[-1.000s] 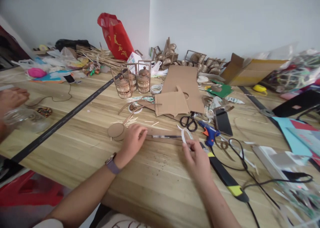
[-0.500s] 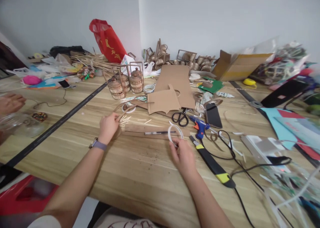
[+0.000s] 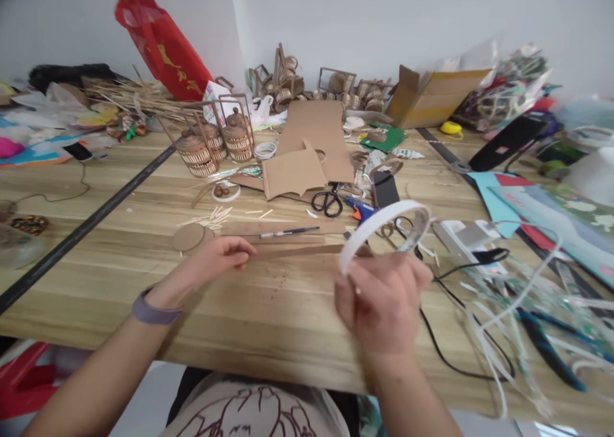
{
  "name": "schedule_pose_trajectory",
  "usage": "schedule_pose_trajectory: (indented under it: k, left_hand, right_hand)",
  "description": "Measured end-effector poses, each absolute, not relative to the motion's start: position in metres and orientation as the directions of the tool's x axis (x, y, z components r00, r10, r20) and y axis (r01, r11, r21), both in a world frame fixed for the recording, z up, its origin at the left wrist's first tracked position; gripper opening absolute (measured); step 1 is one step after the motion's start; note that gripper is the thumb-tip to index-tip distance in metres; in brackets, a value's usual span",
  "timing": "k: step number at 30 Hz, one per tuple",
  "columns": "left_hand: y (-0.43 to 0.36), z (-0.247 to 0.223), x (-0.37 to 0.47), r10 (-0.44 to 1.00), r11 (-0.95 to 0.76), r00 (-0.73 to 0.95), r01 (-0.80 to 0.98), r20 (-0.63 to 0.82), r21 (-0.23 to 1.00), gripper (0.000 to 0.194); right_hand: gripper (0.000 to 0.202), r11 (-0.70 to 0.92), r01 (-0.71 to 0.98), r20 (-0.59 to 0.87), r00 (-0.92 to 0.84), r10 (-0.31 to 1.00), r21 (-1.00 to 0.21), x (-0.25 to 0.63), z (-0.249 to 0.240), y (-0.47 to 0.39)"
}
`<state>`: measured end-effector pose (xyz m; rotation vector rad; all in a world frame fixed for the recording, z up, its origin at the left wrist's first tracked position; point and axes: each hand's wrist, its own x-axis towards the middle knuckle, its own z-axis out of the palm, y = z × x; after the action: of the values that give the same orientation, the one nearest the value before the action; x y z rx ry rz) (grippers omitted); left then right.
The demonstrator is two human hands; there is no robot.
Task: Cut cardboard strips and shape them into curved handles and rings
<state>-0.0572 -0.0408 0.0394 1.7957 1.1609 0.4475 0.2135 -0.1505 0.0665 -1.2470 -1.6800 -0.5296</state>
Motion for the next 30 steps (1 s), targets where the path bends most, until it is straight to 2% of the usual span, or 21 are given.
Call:
schedule_pose_trajectory:
  k: [2,3,4,7,9,12,14,16,17,22,26,30]
  left_hand:
    - [-0.051,0.03,-0.043,0.809,-0.142,0.544,0.549,-0.223,0.823,0.025]
    - [-0.054,0.026,-0.038,0.797,-0.15,0.554,0.564,-0.238,0.812,0.025]
    - [-0.056,0.023,-0.034,0.792,-0.154,0.559,0.573,-0.246,0.805,0.025]
    - [-0.059,0.016,-0.03,0.782,-0.17,0.568,0.59,-0.256,0.789,0.025]
    - [-0.06,0.014,-0.031,0.778,-0.178,0.574,0.592,-0.256,0.786,0.026]
    - [-0.061,0.012,-0.032,0.778,-0.196,0.579,0.592,-0.243,0.782,0.025]
    - [-0.061,0.01,-0.032,0.78,-0.221,0.583,0.594,-0.225,0.774,0.024]
    - [-0.062,0.009,-0.031,0.785,-0.254,0.585,0.602,-0.201,0.757,0.022]
    - [-0.062,0.009,-0.03,0.79,-0.273,0.583,0.609,-0.187,0.745,0.021]
    - [-0.064,0.013,-0.027,0.816,-0.345,0.566,0.638,-0.115,0.688,0.019]
    - [-0.064,0.021,-0.024,0.857,-0.354,0.512,0.667,-0.058,0.656,0.01]
    - [-0.062,0.029,-0.016,0.905,-0.329,0.426,0.684,0.011,0.651,0.013]
  right_hand:
    - [0.012,0.434,0.9,0.872,-0.242,0.426,0.038,0.197,0.083,-0.156]
    - [0.015,0.45,0.887,0.873,-0.298,0.386,0.104,0.19,0.088,-0.158]
    - [0.016,0.443,0.888,0.86,-0.318,0.4,0.122,0.187,0.093,-0.16]
    - [0.017,0.312,0.948,0.854,-0.21,0.476,0.058,0.186,0.101,-0.168]
    - [0.015,0.259,0.965,0.869,-0.148,0.472,0.024,0.187,0.105,-0.173]
    - [0.011,0.327,0.945,0.869,-0.162,0.467,0.001,0.18,0.101,-0.167]
    - [0.009,0.449,0.892,0.842,-0.207,0.498,-0.046,0.172,0.084,-0.15]
    - [0.009,0.526,0.837,0.763,-0.243,0.6,-0.148,0.166,0.055,-0.127]
    - [0.014,0.564,0.793,0.676,-0.285,0.679,-0.232,0.165,0.039,-0.115]
    - [0.021,0.526,0.769,0.572,-0.262,0.778,-0.363,0.172,-0.018,-0.088]
    - [0.019,0.475,0.771,0.539,-0.206,0.817,-0.425,0.177,-0.023,-0.091]
    - [0.016,0.457,0.765,0.534,-0.177,0.827,-0.454,0.177,-0.022,-0.092]
